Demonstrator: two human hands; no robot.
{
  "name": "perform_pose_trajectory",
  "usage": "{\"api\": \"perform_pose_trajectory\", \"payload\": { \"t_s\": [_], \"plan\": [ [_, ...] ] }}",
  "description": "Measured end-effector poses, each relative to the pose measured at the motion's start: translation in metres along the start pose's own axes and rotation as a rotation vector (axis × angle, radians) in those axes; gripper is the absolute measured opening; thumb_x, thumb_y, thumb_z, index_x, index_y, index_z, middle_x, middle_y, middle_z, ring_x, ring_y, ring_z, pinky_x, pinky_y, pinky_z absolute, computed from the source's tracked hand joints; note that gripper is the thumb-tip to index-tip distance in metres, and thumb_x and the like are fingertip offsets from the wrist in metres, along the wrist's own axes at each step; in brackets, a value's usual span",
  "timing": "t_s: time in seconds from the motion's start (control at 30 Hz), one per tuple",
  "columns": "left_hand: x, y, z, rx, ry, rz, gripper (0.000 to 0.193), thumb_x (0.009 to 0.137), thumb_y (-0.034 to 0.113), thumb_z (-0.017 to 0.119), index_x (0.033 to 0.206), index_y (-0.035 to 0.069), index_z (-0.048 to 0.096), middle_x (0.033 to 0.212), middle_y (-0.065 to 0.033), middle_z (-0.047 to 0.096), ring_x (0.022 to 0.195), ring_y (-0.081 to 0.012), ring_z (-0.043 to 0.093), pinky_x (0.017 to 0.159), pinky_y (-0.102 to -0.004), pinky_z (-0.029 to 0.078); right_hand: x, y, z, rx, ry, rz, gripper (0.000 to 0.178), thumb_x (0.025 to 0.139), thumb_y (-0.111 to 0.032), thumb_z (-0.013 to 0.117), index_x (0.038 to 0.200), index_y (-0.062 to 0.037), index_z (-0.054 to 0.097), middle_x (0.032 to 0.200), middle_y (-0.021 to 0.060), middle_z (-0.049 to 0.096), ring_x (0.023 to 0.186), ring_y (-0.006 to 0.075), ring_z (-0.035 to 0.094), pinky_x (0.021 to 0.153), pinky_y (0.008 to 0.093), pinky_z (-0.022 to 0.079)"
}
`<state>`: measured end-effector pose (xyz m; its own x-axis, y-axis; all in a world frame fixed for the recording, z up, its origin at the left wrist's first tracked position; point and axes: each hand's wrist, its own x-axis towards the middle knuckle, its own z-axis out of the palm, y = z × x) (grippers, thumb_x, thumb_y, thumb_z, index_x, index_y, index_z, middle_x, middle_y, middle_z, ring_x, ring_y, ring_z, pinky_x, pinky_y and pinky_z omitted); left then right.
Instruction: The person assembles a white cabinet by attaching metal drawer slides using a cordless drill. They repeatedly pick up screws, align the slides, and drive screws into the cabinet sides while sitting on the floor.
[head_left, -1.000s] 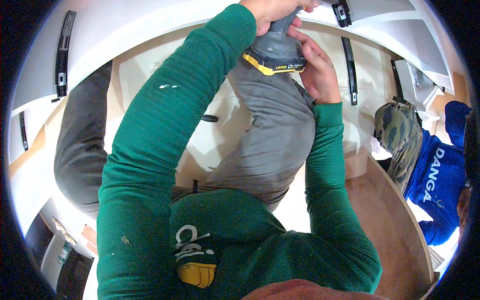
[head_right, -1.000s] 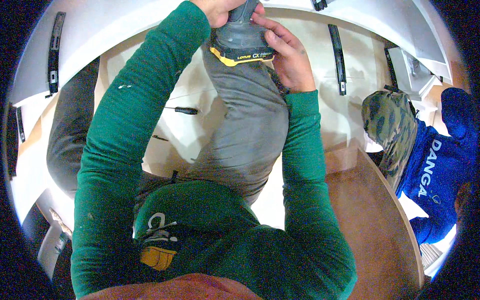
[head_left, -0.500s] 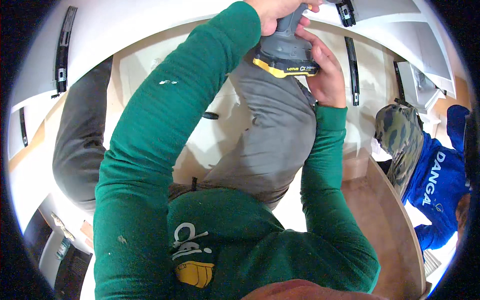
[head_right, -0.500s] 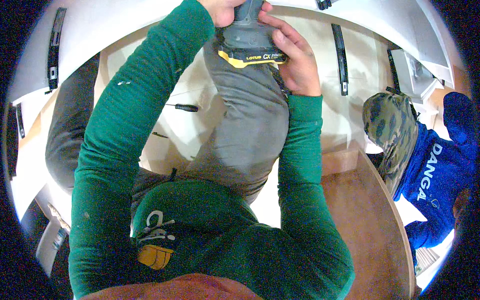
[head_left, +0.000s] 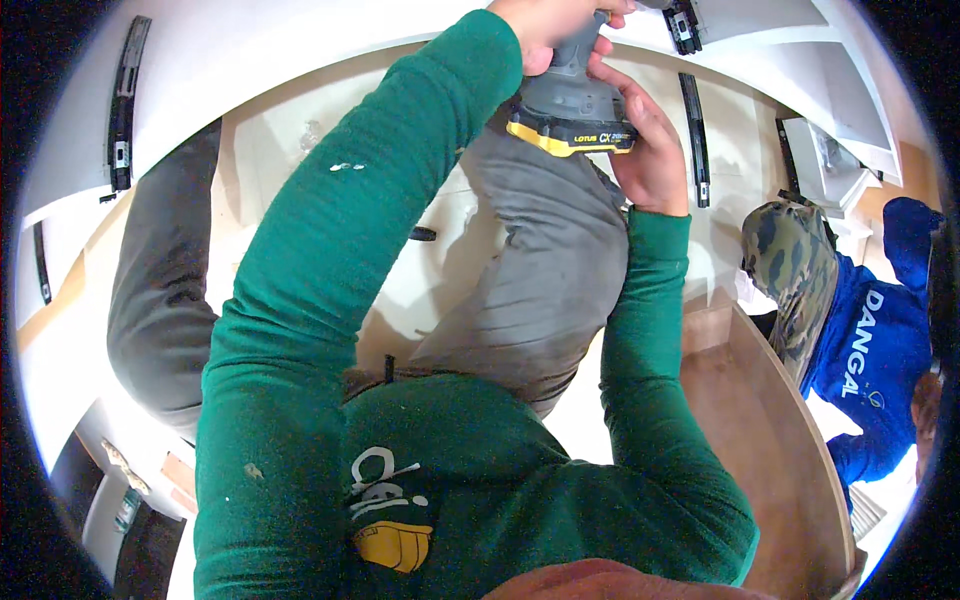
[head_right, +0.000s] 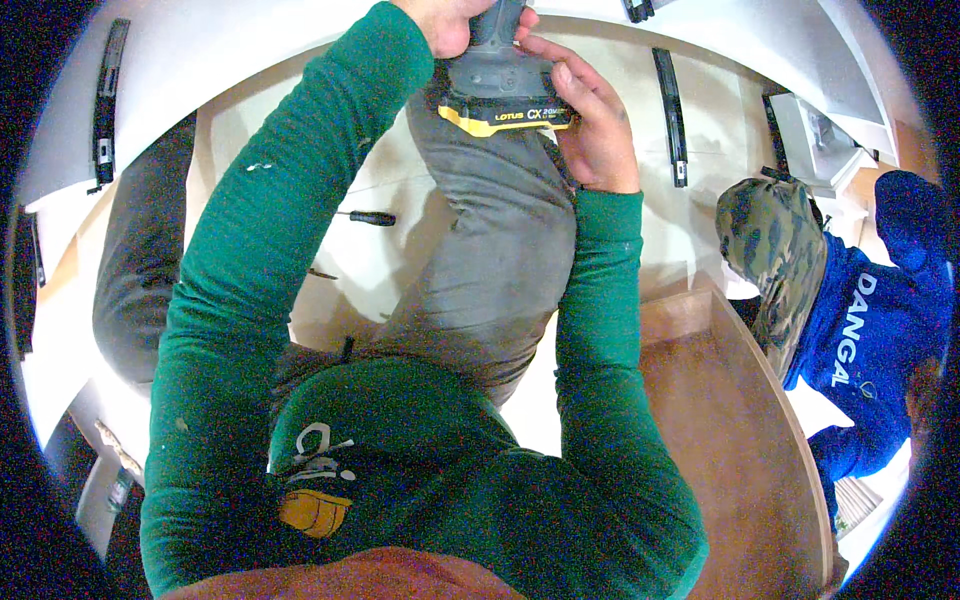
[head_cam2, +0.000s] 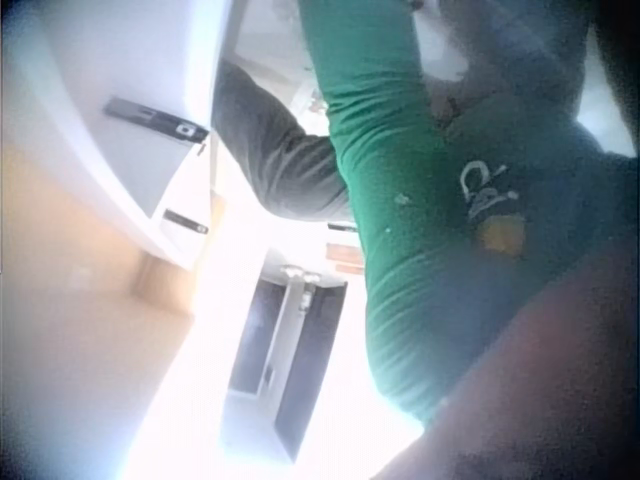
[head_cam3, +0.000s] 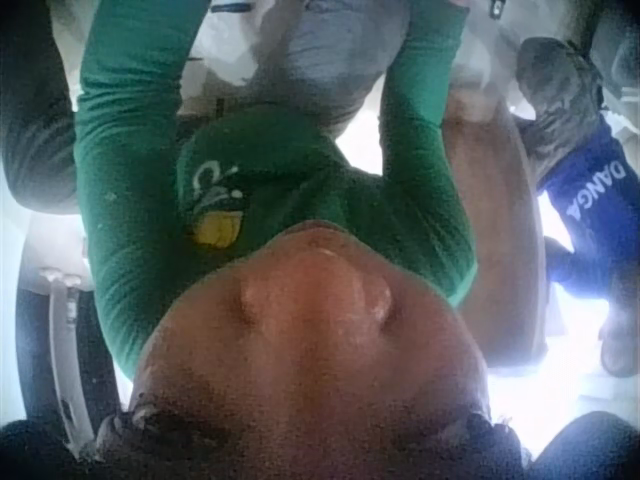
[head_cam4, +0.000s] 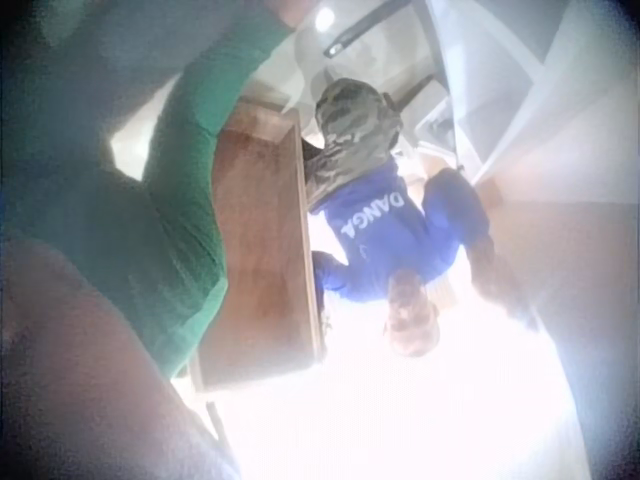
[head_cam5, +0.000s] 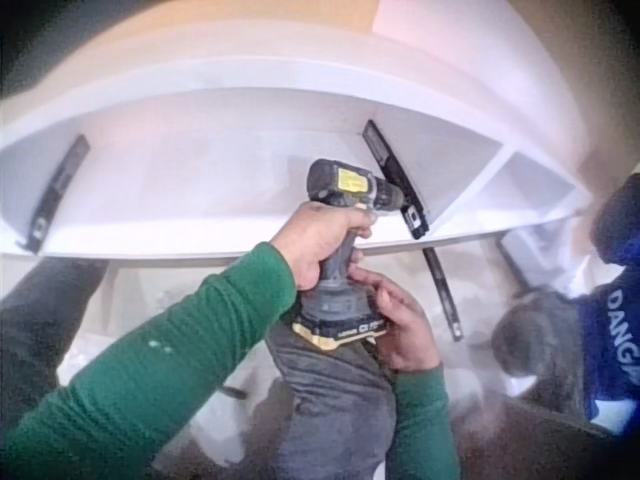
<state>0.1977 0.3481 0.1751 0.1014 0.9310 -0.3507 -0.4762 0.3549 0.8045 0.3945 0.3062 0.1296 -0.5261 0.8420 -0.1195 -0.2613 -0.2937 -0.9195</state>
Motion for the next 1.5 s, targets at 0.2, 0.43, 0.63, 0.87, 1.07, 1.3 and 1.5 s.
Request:
{"api": "perform_pose_trajectory", "payload": {
  "t_s": [0.2,0.43,0.63,0.87,1.07,1.3,1.5],
  "plan": [
    [0.004,-0.001,-0.004,-0.031,-0.019,-0.017,0.016,0.091,0.015,0.072,0.093,0.000,0.067,0.081,-0.0090,0.065,0.059,-0.0201,0.060,0.053,-0.0345,0.051,0.002,-0.006,0.001,-0.029,0.072,-0.040,0.048,0.102,-0.028,0.061,0.137,0.0043,0.059,0.134,0.0168,0.066,0.123,0.0246,0.063,0.109,0.0374,0.046],
    [0.002,0.001,-0.003,-0.022,-0.010,-0.052,0.016,0.091,0.016,0.072,0.094,0.000,0.067,0.080,-0.0086,0.065,0.057,-0.0187,0.060,0.051,-0.0336,0.051,0.021,-0.043,-0.021,-0.881,0.484,-0.425,0.023,0.101,-0.012,0.062,0.119,0.0001,0.069,0.106,0.0089,0.074,0.095,0.0168,0.070,0.085,0.0319,0.057],
    [0.005,-0.003,-0.006,-0.046,-0.023,-0.014,0.014,0.088,0.015,0.073,0.092,0.002,0.067,0.079,-0.0082,0.065,0.057,-0.0193,0.061,0.050,-0.0348,0.051,0.056,-0.105,-0.003,-1.834,0.334,-0.900,0.024,0.096,-0.012,0.067,0.118,-0.0050,0.072,0.098,0.0077,0.075,0.090,0.0133,0.070,0.084,0.0311,0.055],
    [0.008,-0.006,-0.007,-0.087,-0.024,0.001,0.013,0.085,0.012,0.073,0.089,0.002,0.067,0.080,-0.0087,0.066,0.059,-0.0199,0.061,0.051,-0.0345,0.052,0.103,-0.136,-0.007,-2.297,-0.027,-0.664,0.013,0.076,-0.003,0.061,0.087,-0.0032,0.067,0.092,0.0199,0.065,0.090,0.0410,0.065,0.080,0.0498,0.053],
    [0.014,-0.012,-0.003,-0.114,-0.025,0.051,0.017,0.082,0.008,0.073,0.093,-0.003,0.068,0.083,-0.0115,0.068,0.061,-0.0219,0.064,0.053,-0.0342,0.055,0.130,-0.128,-0.021,-2.636,0.004,-0.563,0.011,0.076,-0.016,0.065,0.082,-0.0101,0.072,0.083,0.0128,0.070,0.080,0.0349,0.069,0.074,0.0476,0.056],
    [-0.017,0.000,-0.013,-0.097,0.038,0.069,0.020,0.080,0.007,0.074,0.095,-0.004,0.068,0.081,-0.0124,0.068,0.058,-0.0219,0.064,0.053,-0.0338,0.055,0.146,-0.135,-0.018,-2.667,0.002,-0.208,0.014,0.077,-0.020,0.065,0.078,-0.0112,0.075,0.085,0.0141,0.072,0.080,0.0358,0.070,0.074,0.0487,0.056],
    [-0.101,0.023,-0.068,-0.067,0.040,0.229,0.017,0.085,0.009,0.075,0.097,-0.002,0.068,0.077,-0.0098,0.067,0.057,-0.0168,0.062,0.050,-0.0307,0.051,0.126,-0.139,-0.024,-2.268,-0.091,-0.779,0.016,0.083,-0.024,0.070,0.084,-0.0086,0.075,0.095,0.0167,0.073,0.081,0.0349,0.071,0.072,0.0447,0.057]
  ]
}}
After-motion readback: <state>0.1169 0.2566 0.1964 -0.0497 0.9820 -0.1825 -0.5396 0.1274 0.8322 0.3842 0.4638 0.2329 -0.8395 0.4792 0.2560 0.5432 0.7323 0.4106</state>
